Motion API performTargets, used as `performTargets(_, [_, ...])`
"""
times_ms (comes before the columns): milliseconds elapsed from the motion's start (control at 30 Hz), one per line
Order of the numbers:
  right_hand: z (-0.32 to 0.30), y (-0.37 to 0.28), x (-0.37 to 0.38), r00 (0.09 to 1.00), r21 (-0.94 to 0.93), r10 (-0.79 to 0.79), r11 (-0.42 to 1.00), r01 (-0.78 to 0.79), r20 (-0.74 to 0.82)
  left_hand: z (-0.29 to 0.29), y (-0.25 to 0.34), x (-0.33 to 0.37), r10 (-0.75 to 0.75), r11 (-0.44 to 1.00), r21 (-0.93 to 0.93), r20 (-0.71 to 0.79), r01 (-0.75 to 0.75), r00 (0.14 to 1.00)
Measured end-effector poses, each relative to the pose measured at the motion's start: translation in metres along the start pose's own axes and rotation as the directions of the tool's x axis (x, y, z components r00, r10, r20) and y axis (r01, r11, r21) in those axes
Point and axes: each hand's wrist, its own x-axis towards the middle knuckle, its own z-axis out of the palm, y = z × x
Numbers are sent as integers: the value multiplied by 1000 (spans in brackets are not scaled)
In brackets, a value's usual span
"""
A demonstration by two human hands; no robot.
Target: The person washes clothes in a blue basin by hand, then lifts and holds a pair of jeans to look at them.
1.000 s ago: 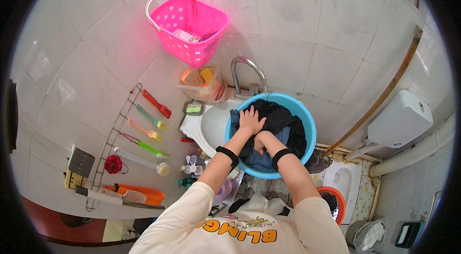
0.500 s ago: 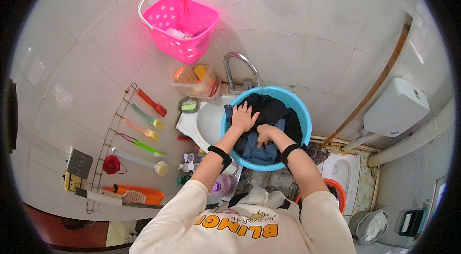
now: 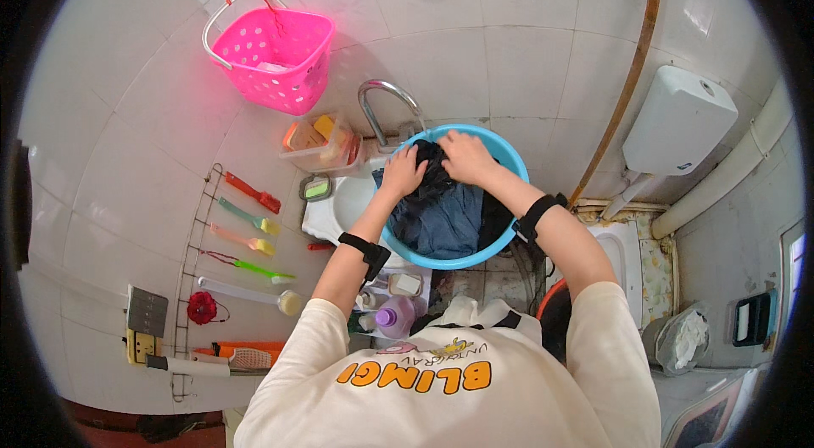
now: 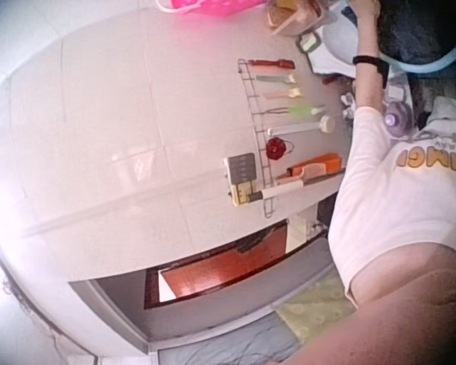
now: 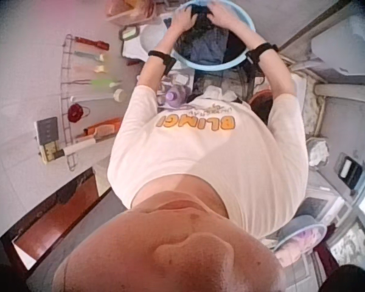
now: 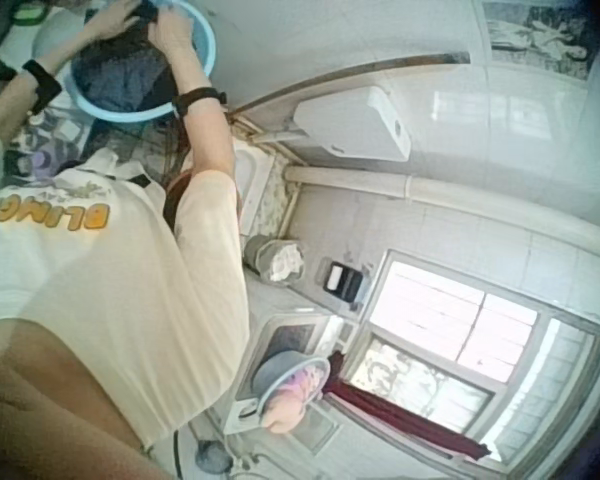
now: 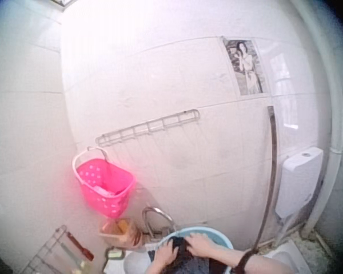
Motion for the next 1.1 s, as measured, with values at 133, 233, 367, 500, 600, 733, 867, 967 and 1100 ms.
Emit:
performTargets(133, [1,9,1,972,22,42,999,-38,-230,-27,16,7,88,994,-49,-158,-97,983])
performTargets(233, [14,17,-6,989,-81,121,989,-127,-81,-33,16,0,167,983,-41,-204,-178,965])
performTargets(367, [26,37,-34,755,-297,411,909,-293,511,-44,38,-19,299,938,-133,-157,-320,941])
performTargets(500, [16,15,-49,382,-376,409,912,-163,829,-39,58,-38,330,926,-220,72,-308,941])
performTargets(600, [25,13,-66,438,-474,463,876,-92,770,-20,75,-49,393,918,-234,445,-320,804])
performTargets(733, [37,24,-71,461,-454,386,890,41,799,5,85,-62,415,908,-289,509,-304,754])
performTargets(867, [45,34,-80,477,-399,363,917,-29,801,8,94,-65,294,952,-138,665,-274,686])
performTargets(967, [44,45,-95,740,-212,174,976,-44,649,9,96,-69,290,948,-87,629,-305,722])
performTargets(1100, [40,43,-102,774,-170,160,983,-68,613,7,98,-77,297,937,-24,582,-349,757])
